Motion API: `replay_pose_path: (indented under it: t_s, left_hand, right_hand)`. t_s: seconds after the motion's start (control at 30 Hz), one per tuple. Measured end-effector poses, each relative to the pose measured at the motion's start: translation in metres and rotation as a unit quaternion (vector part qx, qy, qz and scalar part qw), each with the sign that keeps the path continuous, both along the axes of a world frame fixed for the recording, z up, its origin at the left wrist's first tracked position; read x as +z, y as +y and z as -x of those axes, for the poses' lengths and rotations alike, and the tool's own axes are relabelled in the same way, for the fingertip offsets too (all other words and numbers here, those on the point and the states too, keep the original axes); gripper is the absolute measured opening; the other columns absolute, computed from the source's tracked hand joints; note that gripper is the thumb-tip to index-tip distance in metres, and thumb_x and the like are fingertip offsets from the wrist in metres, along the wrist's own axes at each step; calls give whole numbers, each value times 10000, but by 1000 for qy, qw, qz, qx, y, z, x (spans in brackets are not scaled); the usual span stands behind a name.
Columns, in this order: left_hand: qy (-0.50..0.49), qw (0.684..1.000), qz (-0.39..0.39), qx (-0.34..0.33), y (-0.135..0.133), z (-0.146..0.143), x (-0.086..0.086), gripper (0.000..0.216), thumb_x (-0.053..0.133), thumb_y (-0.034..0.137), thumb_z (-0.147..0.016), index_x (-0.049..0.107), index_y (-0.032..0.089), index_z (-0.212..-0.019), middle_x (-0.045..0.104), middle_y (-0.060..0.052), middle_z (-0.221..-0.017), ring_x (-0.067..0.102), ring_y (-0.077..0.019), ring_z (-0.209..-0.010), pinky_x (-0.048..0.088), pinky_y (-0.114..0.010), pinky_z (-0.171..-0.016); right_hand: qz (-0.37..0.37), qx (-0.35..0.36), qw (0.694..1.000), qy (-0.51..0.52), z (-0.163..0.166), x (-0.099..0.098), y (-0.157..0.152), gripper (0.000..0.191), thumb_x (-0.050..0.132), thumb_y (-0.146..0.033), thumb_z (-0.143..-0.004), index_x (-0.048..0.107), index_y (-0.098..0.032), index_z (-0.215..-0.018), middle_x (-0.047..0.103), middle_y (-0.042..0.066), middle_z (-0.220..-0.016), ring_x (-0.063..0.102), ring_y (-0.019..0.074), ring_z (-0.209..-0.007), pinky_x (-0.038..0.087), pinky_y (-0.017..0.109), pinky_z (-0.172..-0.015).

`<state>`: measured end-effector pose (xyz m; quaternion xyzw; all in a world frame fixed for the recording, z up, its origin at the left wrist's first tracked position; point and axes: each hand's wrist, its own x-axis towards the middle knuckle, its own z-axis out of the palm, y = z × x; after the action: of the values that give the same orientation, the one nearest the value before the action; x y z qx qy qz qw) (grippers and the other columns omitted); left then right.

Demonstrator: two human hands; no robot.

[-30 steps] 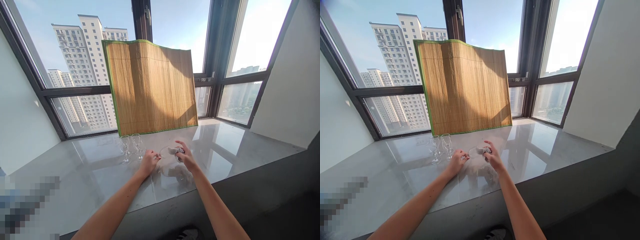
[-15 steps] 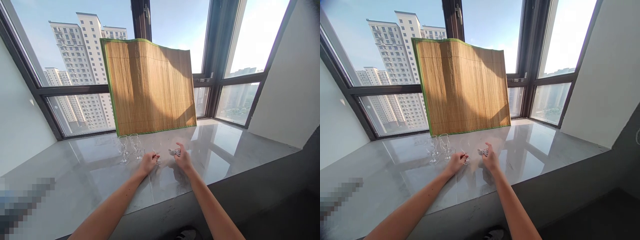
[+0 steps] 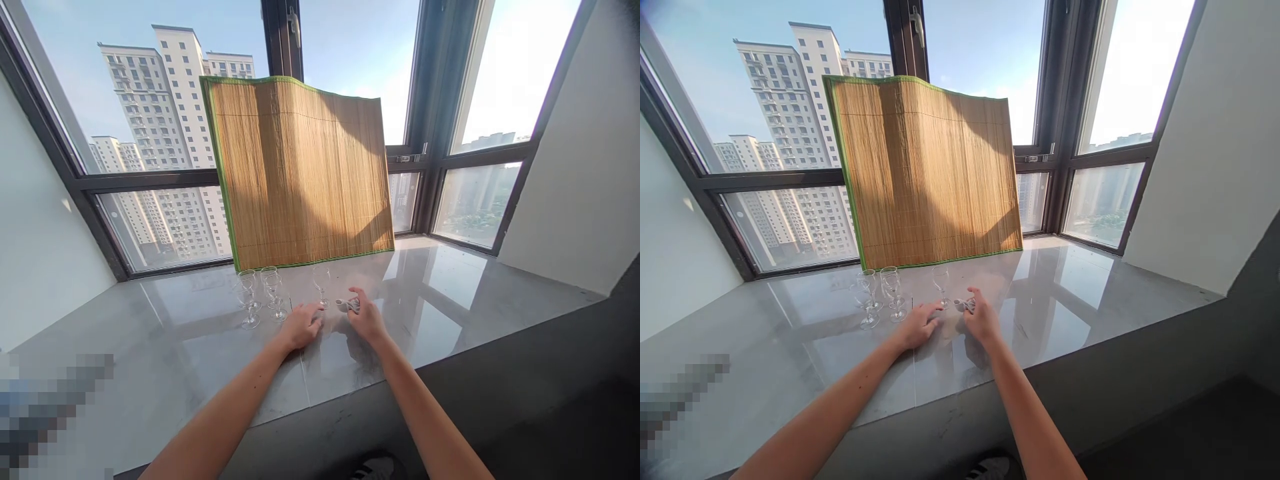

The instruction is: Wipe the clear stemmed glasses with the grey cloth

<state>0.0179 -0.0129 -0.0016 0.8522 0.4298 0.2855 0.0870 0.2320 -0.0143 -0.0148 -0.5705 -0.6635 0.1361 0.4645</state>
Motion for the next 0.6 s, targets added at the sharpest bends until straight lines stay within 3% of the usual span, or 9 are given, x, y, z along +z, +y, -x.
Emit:
replay_pose_path:
  t_s: [0.13, 0.23, 0.3, 0.37, 0.47, 0.6]
  left_hand:
    - [-77, 985, -143, 57, -6, 8, 11, 239, 420, 143, -853, 632, 195, -951, 653, -62, -939, 595, -189, -904, 456, -331, -845]
    - [-143, 935, -295, 135, -15, 15, 19, 157, 494, 182, -820, 590, 186, -944, 557, -83, -946, 523, -230, -958, 425, -395, -875]
    - [-200, 899, -346, 179, -20, 15, 23, 191, 528, 201, -803, 539, 183, -992, 496, -100, -1016, 460, -260, -1062, 377, -456, -948]
    - [-259, 879, -346, 202, -23, 11, 25, 235, 522, 195, -806, 476, 186, -1037, 447, -106, -1071, 412, -265, -1132, 340, -482, -995]
    - [-317, 868, -321, 206, -24, 3, 25, 317, 515, 182, -810, 408, 193, -1108, 389, -123, -1174, 360, -264, -1214, 306, -485, -1039]
    - [-343, 864, -292, 226, -19, -1, 21, 470, 534, 169, -791, 347, 201, -1220, 337, -140, -1290, 311, -266, -1276, 263, -486, -1082]
  right_hand:
    - [5, 23, 999, -29, 2, 1, -3, 559, 471, -92, -693, 473, -230, -1234, 666, 14, -932, 573, 156, -764, 406, 244, -688]
    - [9, 90, 992, -85, 8, 3, -9, 599, 465, -53, -687, 470, -232, -1259, 670, 21, -985, 573, 177, -912, 420, 249, -757]
    - [1, 153, 978, -140, 15, 4, -13, 633, 449, -26, -690, 468, -229, -1289, 662, 38, -1068, 546, 186, -1044, 419, 255, -818]
    - [-14, 191, 961, -198, 22, 6, -16, 660, 427, -10, -703, 453, -215, -1330, 635, 64, -1177, 488, 196, -1175, 401, 276, -894]
    - [-25, 189, 943, -274, 32, 9, -16, 668, 408, -24, -740, 409, -185, -1388, 584, 99, -1291, 371, 231, -1317, 338, 347, -997]
    - [-3, 174, 927, -333, 40, 12, -8, 609, 400, -79, -791, 399, -172, -1393, 570, 115, -1315, 426, 249, -1271, 320, 374, -993]
